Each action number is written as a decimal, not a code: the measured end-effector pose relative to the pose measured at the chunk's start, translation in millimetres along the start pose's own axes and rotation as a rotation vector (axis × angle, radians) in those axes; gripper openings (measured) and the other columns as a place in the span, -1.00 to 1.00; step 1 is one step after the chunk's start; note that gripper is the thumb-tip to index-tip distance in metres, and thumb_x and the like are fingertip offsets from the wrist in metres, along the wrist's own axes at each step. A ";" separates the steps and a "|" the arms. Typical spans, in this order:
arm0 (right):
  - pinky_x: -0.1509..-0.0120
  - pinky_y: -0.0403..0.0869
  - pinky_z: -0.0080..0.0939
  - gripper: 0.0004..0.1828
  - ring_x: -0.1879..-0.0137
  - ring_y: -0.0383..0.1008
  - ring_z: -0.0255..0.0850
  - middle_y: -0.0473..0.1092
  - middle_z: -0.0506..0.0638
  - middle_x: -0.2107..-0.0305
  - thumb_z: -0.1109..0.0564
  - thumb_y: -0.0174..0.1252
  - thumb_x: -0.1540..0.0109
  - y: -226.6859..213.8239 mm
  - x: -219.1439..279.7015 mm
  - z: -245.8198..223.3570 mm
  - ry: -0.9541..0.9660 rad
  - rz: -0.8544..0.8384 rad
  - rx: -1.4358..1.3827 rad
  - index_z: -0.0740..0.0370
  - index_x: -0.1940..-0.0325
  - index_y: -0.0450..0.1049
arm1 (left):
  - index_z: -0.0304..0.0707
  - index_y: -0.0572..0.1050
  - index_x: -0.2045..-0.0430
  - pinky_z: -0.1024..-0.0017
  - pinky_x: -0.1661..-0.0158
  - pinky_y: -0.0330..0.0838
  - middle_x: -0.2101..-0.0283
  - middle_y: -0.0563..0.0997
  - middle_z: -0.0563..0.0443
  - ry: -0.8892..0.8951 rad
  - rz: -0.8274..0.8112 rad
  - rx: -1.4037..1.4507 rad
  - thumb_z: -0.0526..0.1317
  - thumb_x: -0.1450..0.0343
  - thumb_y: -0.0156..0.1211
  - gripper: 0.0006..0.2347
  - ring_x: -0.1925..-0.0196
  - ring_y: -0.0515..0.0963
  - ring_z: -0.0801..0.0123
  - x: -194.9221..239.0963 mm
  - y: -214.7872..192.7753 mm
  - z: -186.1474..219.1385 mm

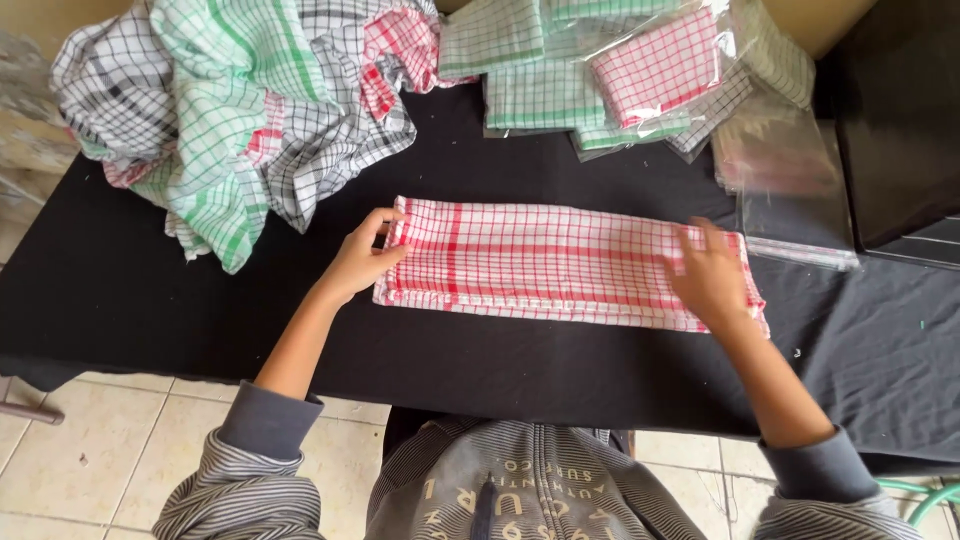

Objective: Folding checkered cloths and using an insertion board to place them into plastic bags.

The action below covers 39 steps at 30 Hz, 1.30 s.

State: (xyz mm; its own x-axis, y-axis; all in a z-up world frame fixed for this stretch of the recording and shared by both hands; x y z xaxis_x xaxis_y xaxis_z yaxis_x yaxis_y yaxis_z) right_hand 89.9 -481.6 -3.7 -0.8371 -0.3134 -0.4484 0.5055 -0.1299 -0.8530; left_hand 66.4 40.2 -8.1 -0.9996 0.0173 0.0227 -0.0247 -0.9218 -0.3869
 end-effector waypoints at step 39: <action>-0.31 0.36 0.32 0.14 -0.29 0.35 0.18 0.28 0.24 -0.29 -0.69 0.01 -0.05 36.7 5.2 -77.5 1.072 -0.597 -2.343 0.11 -0.46 0.25 | -0.10 0.32 -0.33 -0.30 -0.21 0.27 -0.40 0.22 -0.40 0.809 -0.171 -0.496 -0.05 -0.55 0.04 -0.58 -0.37 0.29 -0.34 -33.1 218.9 97.7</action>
State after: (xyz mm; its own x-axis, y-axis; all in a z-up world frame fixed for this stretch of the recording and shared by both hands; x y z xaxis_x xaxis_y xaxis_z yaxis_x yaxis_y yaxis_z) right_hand 87.9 -415.1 -58.0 -0.8560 -0.2565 0.4489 0.0624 0.8107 0.5822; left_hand 95.4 -200.0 -3.5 -0.6847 0.5693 -0.4551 0.0111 -0.6162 -0.7875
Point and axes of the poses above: each hand's wrist, its own x-axis away from the middle knuckle, its own y-axis out of the palm, z = x × y, the point moved 8 cm from there along -x, towards the middle knuckle
